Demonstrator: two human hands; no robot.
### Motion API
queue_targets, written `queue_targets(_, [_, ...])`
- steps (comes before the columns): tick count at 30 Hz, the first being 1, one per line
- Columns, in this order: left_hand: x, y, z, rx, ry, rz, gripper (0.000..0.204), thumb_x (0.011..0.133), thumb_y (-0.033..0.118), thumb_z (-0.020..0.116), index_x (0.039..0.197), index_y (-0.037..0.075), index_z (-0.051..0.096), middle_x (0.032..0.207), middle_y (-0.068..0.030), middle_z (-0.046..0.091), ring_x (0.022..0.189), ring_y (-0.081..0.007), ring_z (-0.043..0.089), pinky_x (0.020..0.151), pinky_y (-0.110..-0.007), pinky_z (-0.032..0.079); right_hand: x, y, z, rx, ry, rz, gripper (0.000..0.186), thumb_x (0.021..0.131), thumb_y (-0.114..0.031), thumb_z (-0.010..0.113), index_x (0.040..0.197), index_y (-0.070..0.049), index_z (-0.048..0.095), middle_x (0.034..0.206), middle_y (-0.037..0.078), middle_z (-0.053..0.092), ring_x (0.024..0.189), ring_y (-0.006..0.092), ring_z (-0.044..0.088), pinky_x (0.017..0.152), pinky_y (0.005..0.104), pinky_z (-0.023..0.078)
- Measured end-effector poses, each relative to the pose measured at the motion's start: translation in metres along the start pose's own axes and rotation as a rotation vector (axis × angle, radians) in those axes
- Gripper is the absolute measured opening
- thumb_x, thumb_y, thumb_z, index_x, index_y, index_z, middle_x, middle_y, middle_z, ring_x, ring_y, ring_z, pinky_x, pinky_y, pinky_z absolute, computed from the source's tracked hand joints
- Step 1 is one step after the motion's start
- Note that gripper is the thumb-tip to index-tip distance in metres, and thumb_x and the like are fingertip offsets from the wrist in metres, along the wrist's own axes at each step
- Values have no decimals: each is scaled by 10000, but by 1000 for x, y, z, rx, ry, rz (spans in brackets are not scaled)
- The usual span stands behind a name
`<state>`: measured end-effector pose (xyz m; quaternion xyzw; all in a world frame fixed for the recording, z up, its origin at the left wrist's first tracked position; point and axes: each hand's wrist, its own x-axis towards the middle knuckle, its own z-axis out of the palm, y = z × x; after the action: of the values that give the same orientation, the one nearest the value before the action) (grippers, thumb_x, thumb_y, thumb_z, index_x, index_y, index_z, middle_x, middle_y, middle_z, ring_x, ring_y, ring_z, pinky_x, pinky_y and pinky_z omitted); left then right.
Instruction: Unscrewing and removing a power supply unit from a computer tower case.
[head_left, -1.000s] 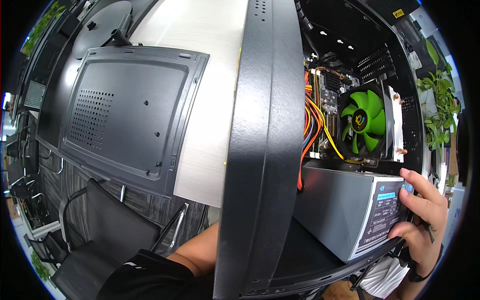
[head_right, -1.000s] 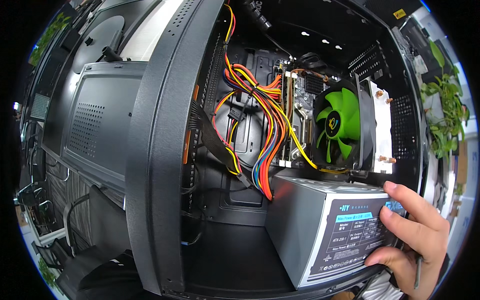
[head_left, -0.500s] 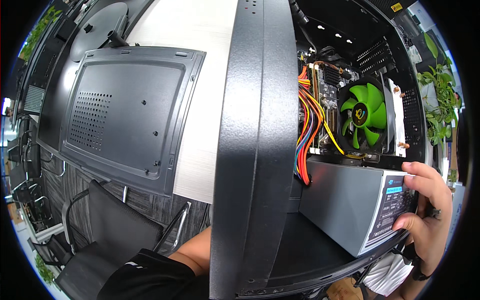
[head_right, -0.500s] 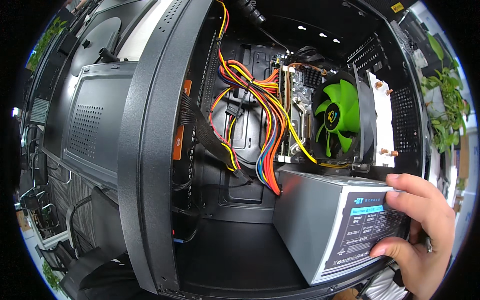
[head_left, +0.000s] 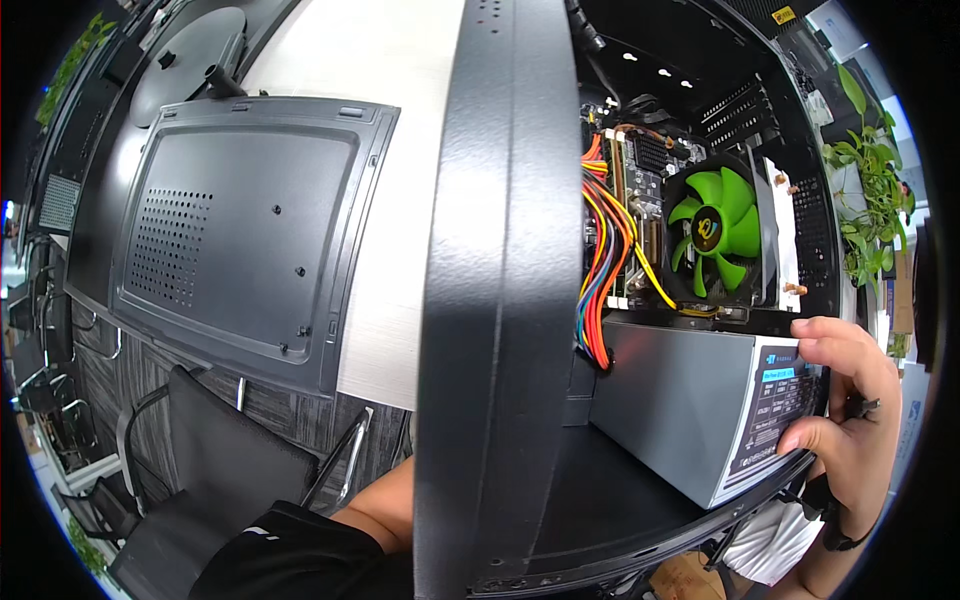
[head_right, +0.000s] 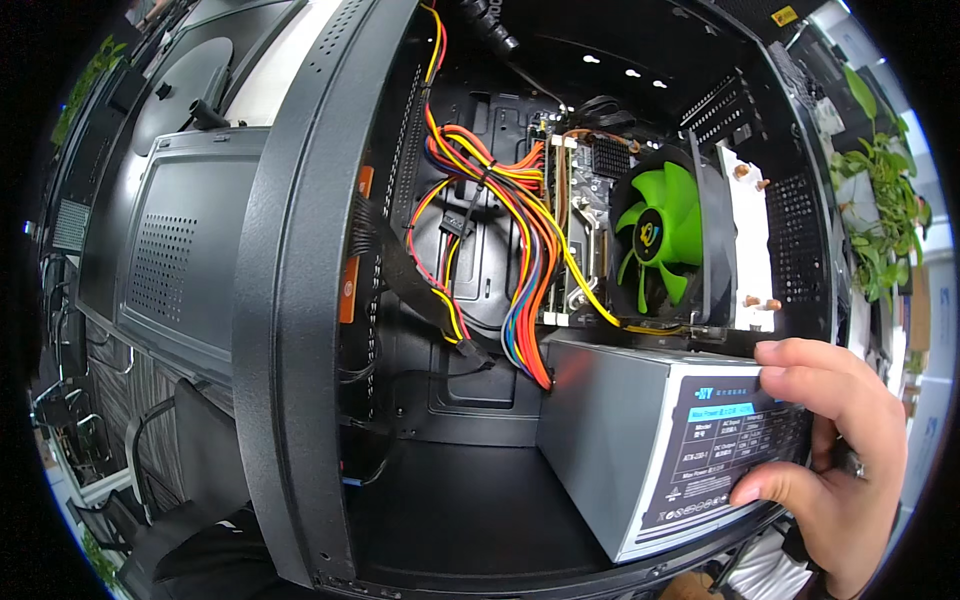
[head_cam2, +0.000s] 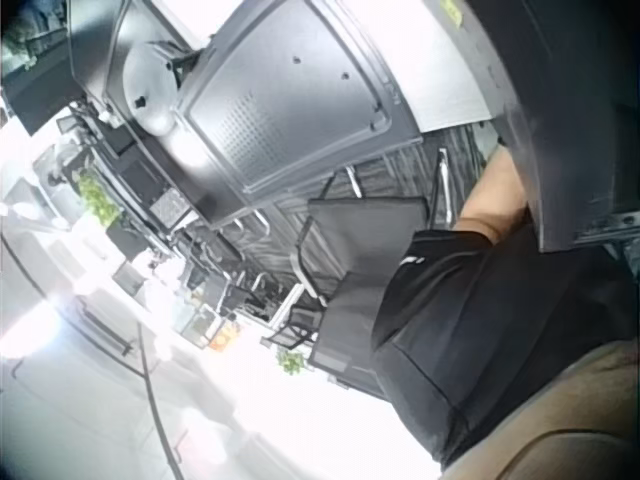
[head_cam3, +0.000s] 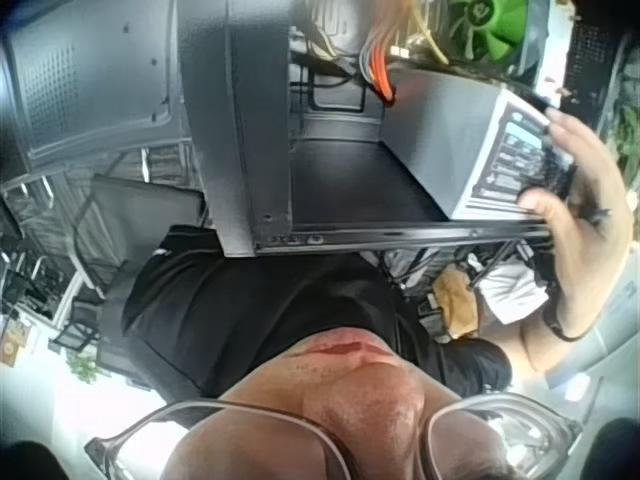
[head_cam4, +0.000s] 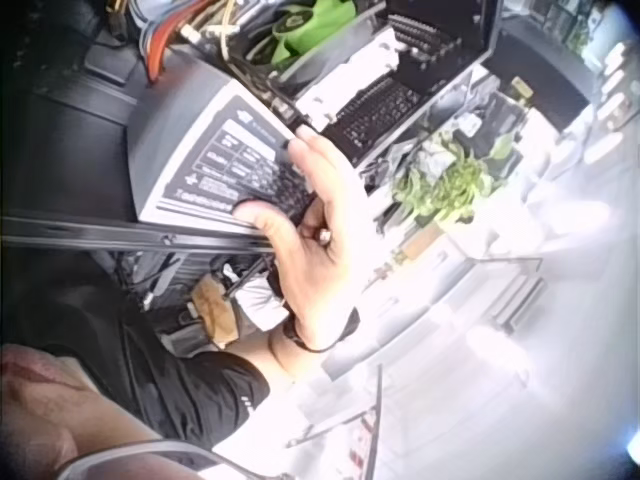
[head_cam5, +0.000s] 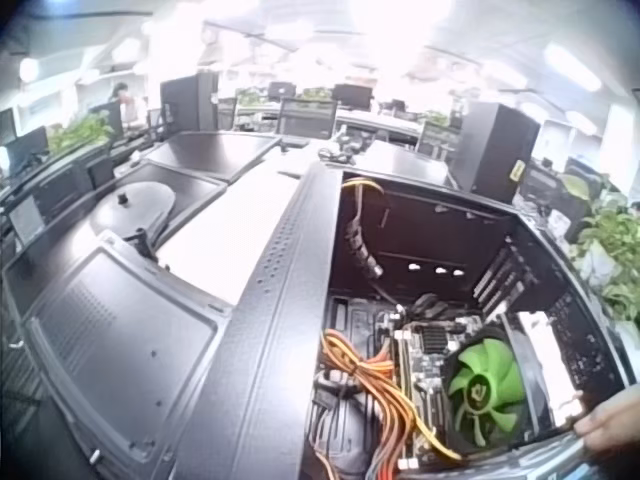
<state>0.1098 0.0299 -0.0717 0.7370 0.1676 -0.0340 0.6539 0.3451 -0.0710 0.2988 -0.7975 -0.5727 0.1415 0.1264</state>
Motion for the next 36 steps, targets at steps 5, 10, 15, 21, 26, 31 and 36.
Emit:
queue_targets(5, [2, 1, -1, 4, 8, -7, 508, 1018, 382, 663, 1395, 41, 648, 1351, -200, 685, 1221, -346, 631, 1081, -427, 466, 0, 0, 1, 80, -21, 34, 744, 609, -316, 998, 1219, -19, 693, 1301, 91, 692, 789, 7, 508, 593, 184, 317])
queue_targets(10, [2, 2, -1, -3, 29, -2, 511, 1020, 386, 662, 1397, 41, 647, 1356, -200, 682, 1227, -347, 628, 1086, -427, 463, 6, -4, 6, 116, 14, -43, 731, 594, -254, 1007, 1218, -21, 706, 1299, 107, 706, 745, 7, 509, 583, 185, 334])
queue_targets(15, [2, 0, -3, -8, 44, -2, 514, 1021, 390, 660, 1399, 42, 646, 1361, -200, 680, 1234, -348, 625, 1091, -427, 459, 12, -21, 3, 119, -21, -30, 667, 584, -204, 1010, 1168, -25, 739, 1256, 124, 738, 669, 15, 515, 544, 191, 341])
queue_targets(21, [2, -2, -4, 8, 54, -7, 518, 1022, 395, 659, 1401, 42, 644, 1367, -199, 677, 1241, -349, 622, 1096, -428, 456, 20, -34, 6, 133, -41, -75, 614, 592, -114, 1006, 1148, -27, 758, 1242, 145, 754, 668, 30, 537, 515, 203, 348])
queue_targets(26, [2, -4, -6, 20, 69, -18, 521, 1023, 399, 658, 1403, 43, 643, 1372, -199, 675, 1247, -350, 619, 1101, -428, 452, 27, -33, -2, 197, -141, -93, 586, 674, -182, 970, 1186, -7, 744, 1249, 184, 743, 1183, 338, 723, 1025, 383, 579])
queue_targets(31, [1, -5, -6, 27, 82, -28, 524, 1024, 403, 656, 1404, 43, 641, 1377, -199, 673, 1253, -351, 616, 1106, -428, 449, 26, -32, -5, 234, -155, -102, 565, 730, -178, 945, 1229, -23, 732, 1283, 173, 733, 1193, 331, 720, 1012, 380, 583])
queue_targets(36, [-3, -5, -5, 28, 99, -32, 527, 1025, 408, 655, 1406, 43, 640, 1382, -199, 670, 1260, -351, 613, 1111, -429, 446, 25, -32, -5, 208, -142, -98, 574, 709, -185, 959, 1220, -34, 745, 1264, 170, 742, 1173, 323, 729, 1000, 381, 580])
